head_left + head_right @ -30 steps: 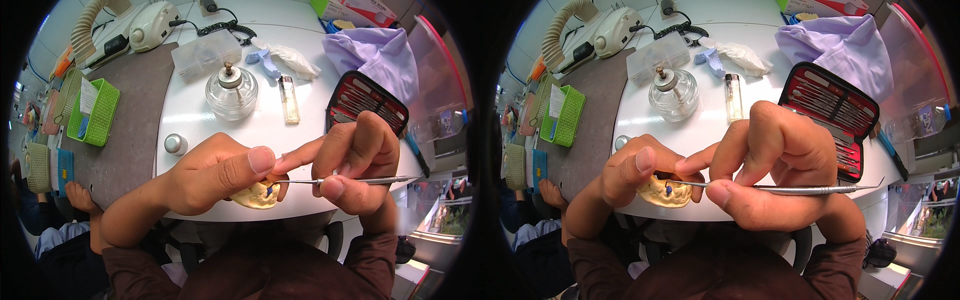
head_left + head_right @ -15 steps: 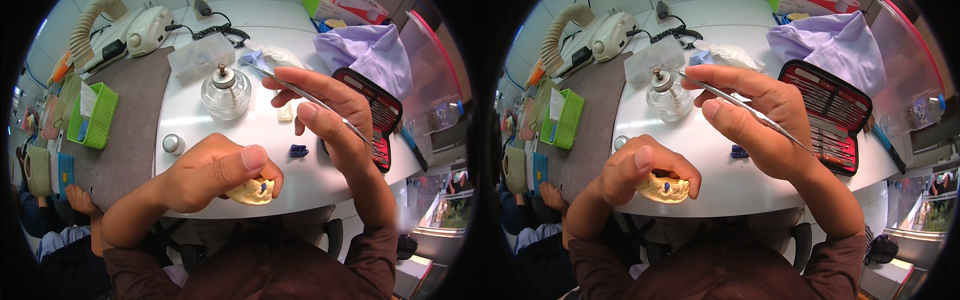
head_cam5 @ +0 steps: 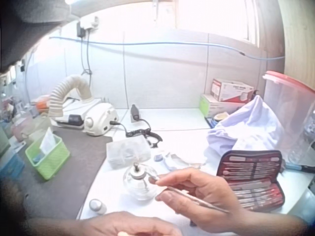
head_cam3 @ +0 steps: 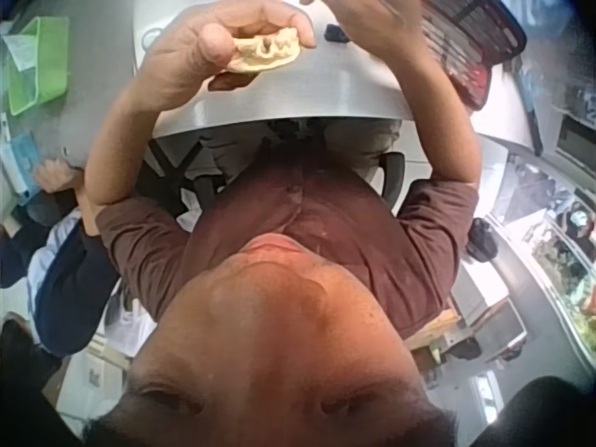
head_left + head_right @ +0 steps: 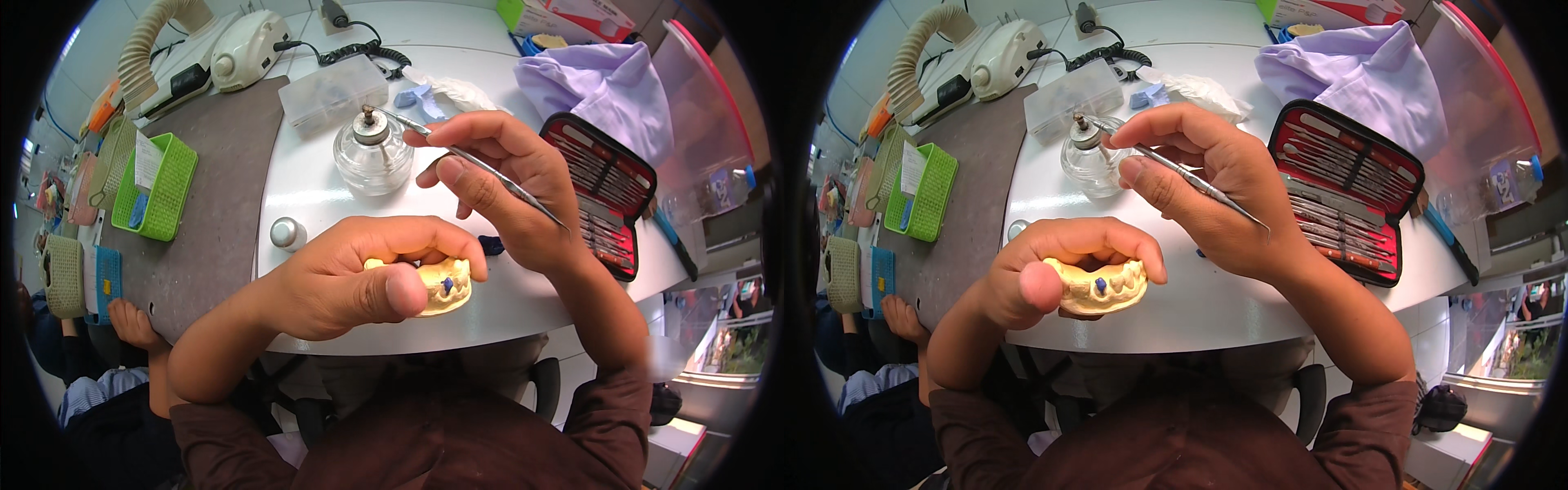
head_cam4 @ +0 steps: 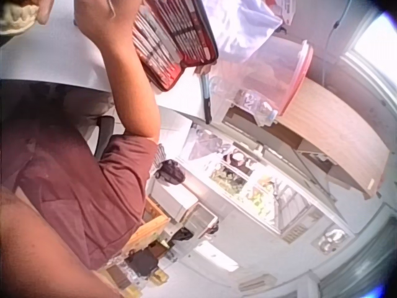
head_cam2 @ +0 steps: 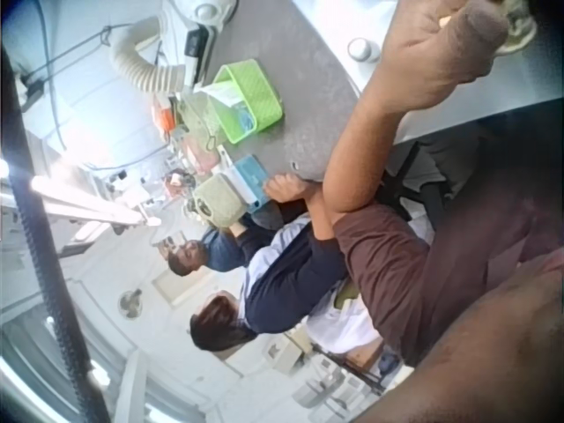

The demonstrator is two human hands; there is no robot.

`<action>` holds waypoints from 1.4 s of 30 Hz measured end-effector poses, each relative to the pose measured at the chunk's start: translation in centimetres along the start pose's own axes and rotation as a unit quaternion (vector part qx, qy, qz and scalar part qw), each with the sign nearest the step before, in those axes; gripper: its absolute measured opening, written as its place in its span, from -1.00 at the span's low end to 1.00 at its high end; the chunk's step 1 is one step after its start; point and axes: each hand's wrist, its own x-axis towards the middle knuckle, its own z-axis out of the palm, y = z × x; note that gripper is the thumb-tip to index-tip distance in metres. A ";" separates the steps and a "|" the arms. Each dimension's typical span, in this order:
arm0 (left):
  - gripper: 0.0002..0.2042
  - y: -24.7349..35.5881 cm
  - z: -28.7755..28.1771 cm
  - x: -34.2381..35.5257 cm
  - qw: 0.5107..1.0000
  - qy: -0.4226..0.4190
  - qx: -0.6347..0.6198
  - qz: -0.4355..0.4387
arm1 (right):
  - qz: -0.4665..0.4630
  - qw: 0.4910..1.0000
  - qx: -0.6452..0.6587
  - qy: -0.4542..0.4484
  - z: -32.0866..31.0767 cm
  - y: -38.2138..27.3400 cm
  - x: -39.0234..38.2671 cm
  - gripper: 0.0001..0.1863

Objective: The person uses a carving tool to apply and shape pieces of blue wax onto a plaster dental model.

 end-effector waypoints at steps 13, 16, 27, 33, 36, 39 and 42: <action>-0.18 0.1 0.3 0.9 0.999 0.033 -0.036 0.023 | -0.038 0.999 -0.005 0.000 -0.3 0.9 0.2 -0.73; -0.21 -0.1 0.5 0.9 0.998 0.041 -0.040 0.024 | -0.031 0.999 -0.005 -0.003 -0.3 0.9 0.2 -0.73; -0.27 -0.2 0.4 0.9 0.999 0.032 -0.027 0.033 | -0.038 0.999 0.001 0.003 -0.3 0.8 0.1 -0.73; -0.27 -0.2 0.4 0.9 0.998 0.030 -0.035 0.033 | -0.034 0.999 -0.007 -0.006 -0.4 0.7 0.1 -0.73; -0.28 0.1 0.4 0.8 0.999 0.038 -0.010 0.007 | -0.027 0.999 -0.037 -0.029 -0.6 0.4 0.2 -0.78; -0.29 0.1 0.3 0.7 0.999 0.030 0.023 -0.002 | -0.026 0.999 -0.028 -0.029 -0.6 0.3 0.1 -0.78; -0.31 0.0 0.3 0.6 0.999 0.034 0.039 0.002 | -0.023 0.999 -0.026 -0.027 -0.5 0.3 0.1 -0.78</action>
